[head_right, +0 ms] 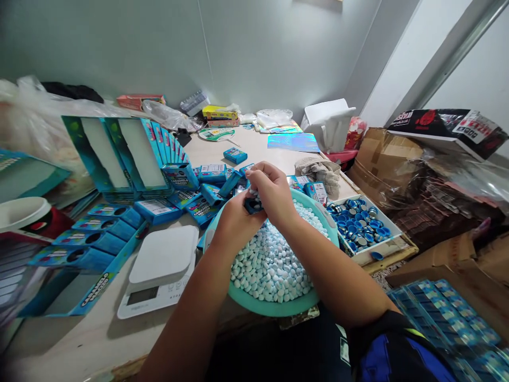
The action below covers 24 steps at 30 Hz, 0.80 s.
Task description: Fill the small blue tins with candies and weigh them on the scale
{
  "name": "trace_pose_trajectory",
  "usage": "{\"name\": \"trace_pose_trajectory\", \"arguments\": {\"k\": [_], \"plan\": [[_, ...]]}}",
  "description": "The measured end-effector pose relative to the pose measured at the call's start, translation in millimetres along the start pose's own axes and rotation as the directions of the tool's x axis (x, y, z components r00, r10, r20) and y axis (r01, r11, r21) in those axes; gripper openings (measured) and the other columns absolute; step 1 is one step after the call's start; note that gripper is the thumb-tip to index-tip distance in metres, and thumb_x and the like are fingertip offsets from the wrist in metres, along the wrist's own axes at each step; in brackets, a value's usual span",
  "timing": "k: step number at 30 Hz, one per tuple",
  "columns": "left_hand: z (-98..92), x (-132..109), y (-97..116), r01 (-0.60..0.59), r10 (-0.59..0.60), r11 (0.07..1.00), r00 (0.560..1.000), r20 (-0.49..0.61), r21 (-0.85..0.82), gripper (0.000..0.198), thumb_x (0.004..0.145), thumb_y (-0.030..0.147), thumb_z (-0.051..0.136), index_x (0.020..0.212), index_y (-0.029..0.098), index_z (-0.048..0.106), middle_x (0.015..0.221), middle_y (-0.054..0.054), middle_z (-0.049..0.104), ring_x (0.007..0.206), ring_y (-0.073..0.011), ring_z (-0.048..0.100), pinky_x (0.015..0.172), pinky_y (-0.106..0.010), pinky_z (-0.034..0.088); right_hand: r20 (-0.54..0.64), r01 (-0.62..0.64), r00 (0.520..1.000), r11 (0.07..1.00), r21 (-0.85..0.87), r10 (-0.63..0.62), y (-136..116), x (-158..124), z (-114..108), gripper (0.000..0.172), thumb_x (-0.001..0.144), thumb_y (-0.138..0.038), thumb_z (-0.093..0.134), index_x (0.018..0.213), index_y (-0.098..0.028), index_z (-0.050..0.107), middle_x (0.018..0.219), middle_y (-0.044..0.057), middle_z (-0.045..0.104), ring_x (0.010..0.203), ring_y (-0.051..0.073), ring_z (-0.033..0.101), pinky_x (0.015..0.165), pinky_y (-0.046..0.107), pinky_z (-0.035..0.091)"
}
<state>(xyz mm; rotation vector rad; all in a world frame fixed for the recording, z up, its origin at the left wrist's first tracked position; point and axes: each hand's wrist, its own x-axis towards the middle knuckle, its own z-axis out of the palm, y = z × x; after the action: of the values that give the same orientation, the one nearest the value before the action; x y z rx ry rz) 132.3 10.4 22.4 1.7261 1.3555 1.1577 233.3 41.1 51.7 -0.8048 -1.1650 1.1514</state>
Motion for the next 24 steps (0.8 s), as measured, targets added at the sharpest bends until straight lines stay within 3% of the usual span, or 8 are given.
{"name": "trace_pose_trajectory", "arguments": {"k": [15, 24], "plan": [[-0.3, 1.0, 0.8, 0.011, -0.01, 1.0, 1.0, -0.011, 0.019, 0.012, 0.076, 0.021, 0.066, 0.083, 0.022, 0.057, 0.074, 0.0, 0.064, 0.066, -0.0147, 0.051, 0.058, -0.029, 0.038, 0.036, -0.007, 0.999, 0.999, 0.034, 0.006, 0.4, -0.5, -1.3, 0.018, 0.074, -0.032, 0.068, 0.071, -0.021, 0.054, 0.064, -0.005, 0.05, 0.057, 0.008, 0.049, 0.059, 0.026, 0.042], [-0.4, 1.7, -0.7, 0.052, -0.047, 0.986, 0.998, 0.036, -0.161, 0.011, 0.075, 0.021, 0.068, 0.083, 0.02, 0.06, 0.075, 0.003, 0.06, 0.068, -0.0118, 0.049, 0.057, -0.025, 0.038, 0.06, -0.011, 0.998, 0.997, 0.078, 0.006, -0.1, -1.5, -1.2, 0.018, 0.076, -0.031, 0.069, 0.071, -0.021, 0.056, 0.064, -0.005, 0.05, 0.055, 0.008, 0.05, 0.059, 0.026, 0.041]]}}
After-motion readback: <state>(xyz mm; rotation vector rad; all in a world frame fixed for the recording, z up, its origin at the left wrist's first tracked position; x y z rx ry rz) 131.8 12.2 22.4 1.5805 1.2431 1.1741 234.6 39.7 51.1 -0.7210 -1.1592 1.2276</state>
